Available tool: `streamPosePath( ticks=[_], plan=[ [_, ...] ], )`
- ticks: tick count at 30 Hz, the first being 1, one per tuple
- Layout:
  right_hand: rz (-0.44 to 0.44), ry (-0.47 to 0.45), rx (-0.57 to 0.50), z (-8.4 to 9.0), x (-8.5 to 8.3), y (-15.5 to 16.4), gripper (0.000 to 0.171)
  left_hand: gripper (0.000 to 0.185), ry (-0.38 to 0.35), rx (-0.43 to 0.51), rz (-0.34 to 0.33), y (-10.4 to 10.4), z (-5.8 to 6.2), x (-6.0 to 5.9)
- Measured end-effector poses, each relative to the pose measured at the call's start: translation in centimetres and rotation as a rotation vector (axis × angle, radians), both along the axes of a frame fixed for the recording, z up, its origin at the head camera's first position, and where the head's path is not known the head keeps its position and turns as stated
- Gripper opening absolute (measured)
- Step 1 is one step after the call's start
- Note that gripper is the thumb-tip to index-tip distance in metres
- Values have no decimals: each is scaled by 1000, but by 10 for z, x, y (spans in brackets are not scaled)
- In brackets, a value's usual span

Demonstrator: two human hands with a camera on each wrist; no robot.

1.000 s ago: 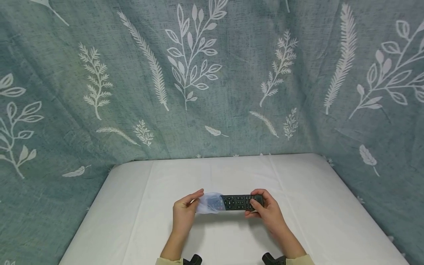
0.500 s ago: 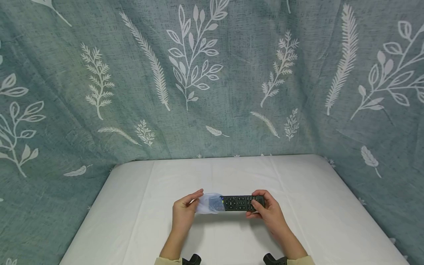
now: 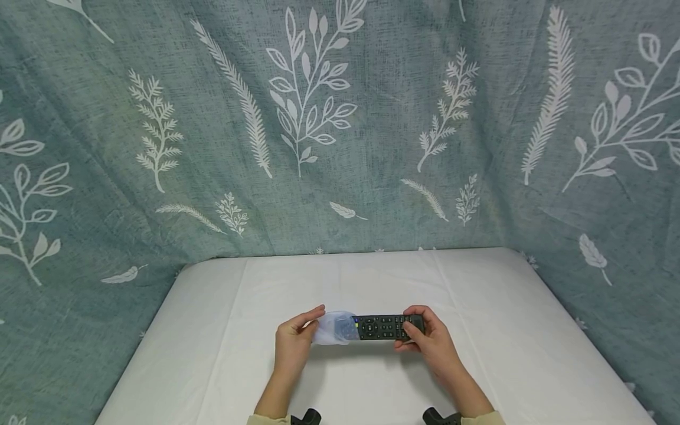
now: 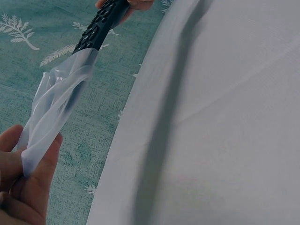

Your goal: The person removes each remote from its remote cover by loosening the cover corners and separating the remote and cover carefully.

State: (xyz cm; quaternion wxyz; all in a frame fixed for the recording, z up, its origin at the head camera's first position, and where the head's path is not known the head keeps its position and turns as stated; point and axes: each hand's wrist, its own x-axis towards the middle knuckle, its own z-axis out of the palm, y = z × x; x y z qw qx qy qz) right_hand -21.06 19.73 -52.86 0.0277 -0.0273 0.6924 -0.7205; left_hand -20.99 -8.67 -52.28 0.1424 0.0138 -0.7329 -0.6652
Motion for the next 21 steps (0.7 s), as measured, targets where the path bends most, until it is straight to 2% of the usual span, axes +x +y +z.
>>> streamPosePath(
  ticks=[13, 21],
  plan=[
    [-4, 11, 5, 0, -2, 1, 36, 28, 12, -27, -1, -3, 5, 1],
    [-12, -28, 13, -1, -2, 0, 36, 27, -5, -45, -3, -5, 4, 2]
  ],
)
